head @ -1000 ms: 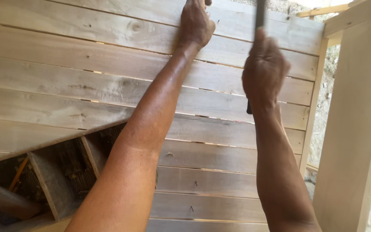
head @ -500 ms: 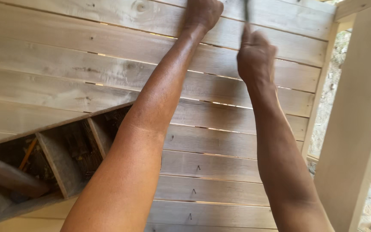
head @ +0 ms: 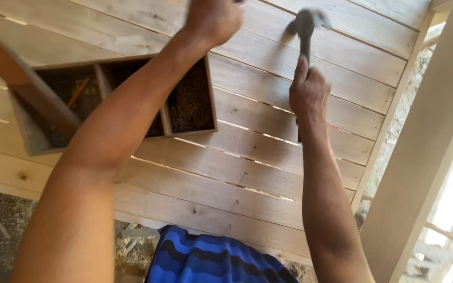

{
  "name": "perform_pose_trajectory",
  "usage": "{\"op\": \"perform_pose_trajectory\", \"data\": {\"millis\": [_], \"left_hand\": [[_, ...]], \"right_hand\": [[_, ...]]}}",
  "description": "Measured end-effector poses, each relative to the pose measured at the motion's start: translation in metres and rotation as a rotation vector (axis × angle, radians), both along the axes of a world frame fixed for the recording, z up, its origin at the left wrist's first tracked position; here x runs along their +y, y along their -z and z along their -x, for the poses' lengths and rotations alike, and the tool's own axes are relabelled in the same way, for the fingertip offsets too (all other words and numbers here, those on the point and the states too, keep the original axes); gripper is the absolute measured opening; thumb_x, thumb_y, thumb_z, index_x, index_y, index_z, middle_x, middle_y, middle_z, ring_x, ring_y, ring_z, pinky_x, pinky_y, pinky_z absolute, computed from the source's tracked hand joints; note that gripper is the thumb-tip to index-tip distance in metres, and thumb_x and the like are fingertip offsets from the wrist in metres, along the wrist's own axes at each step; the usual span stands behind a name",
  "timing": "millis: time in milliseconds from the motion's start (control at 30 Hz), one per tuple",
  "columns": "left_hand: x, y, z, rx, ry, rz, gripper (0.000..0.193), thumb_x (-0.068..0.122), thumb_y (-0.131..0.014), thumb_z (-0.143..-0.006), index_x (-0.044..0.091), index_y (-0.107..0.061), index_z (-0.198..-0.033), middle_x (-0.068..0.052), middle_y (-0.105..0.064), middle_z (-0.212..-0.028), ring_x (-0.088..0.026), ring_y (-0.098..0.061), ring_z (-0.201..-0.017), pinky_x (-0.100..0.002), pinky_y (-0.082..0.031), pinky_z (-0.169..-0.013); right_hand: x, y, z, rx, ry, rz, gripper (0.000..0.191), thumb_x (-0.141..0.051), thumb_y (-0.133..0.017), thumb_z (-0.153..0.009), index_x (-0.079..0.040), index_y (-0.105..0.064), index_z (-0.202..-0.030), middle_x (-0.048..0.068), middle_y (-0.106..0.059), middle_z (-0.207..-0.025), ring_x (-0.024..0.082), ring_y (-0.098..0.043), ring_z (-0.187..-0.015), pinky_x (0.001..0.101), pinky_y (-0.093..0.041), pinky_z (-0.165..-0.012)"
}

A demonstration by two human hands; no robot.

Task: The person hammers nails into a slatted wooden frame on a workbench, taking nails from a compartmentalized wooden box. They hold a small wooden block in one hand and use a claw hammer to drive nails into the planks, working along the slats.

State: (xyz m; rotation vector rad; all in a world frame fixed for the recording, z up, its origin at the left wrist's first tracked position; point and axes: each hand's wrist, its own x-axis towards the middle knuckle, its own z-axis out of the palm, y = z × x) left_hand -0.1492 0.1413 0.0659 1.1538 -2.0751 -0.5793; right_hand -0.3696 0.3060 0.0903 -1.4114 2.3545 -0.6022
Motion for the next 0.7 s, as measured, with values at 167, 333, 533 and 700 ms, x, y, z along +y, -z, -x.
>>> {"op": "perform_pose_trajectory", "data": {"millis": [167, 333, 533, 700], "left_hand": [[0.123, -0.02, -0.096, -0.291, -0.085, -0.085, 0.006, 0.006, -0.069, -0.083, 0.005, -0.075, -0.084, -0.021, -0.071, -0.082, -0.032, -0.067, -0.072, -0.048, -0.056, -0.072], [0.165, 0.016, -0.071, -0.47, -0.169, 0.226, 0.01, 0.009, -0.065, -0.088, 0.007, -0.068, -0.079, -0.015, -0.064, -0.09, -0.033, -0.061, -0.091, -0.053, -0.046, -0.086], [0.156, 0.03, -0.062, -0.373, -0.185, -0.007, 0.006, 0.001, -0.059, -0.088, 0.002, -0.064, -0.087, -0.018, -0.06, -0.095, -0.035, -0.06, -0.091, -0.052, -0.051, -0.078], [0.163, 0.005, -0.065, -0.235, -0.177, -0.009, 0.02, -0.009, -0.054, -0.082, -0.004, -0.059, -0.1, -0.025, -0.057, -0.099, -0.04, -0.062, -0.091, -0.047, -0.057, -0.075]], "right_hand": [[0.054, 0.003, -0.021, -0.04, 0.045, 0.072, 0.061, -0.053, -0.047, -0.106, 0.0, -0.067, -0.082, 0.032, -0.065, -0.072, 0.052, -0.065, -0.071, 0.0593, -0.048, -0.063], [0.094, 0.01, -0.042, -0.049, 0.06, 0.069, 0.059, -0.053, -0.047, -0.106, -0.001, -0.066, -0.084, 0.032, -0.065, -0.076, 0.053, -0.064, -0.075, 0.0604, -0.048, -0.067], [0.122, 0.002, -0.055, -0.077, 0.092, 0.059, 0.057, -0.055, -0.047, -0.103, -0.004, -0.066, -0.087, 0.029, -0.067, -0.075, 0.052, -0.064, -0.074, 0.061, -0.046, -0.066], [0.123, -0.01, -0.055, -0.117, 0.101, 0.093, 0.058, -0.056, -0.047, -0.102, -0.005, -0.067, -0.084, 0.025, -0.067, -0.073, 0.048, -0.065, -0.071, 0.0582, -0.046, -0.065]]}}
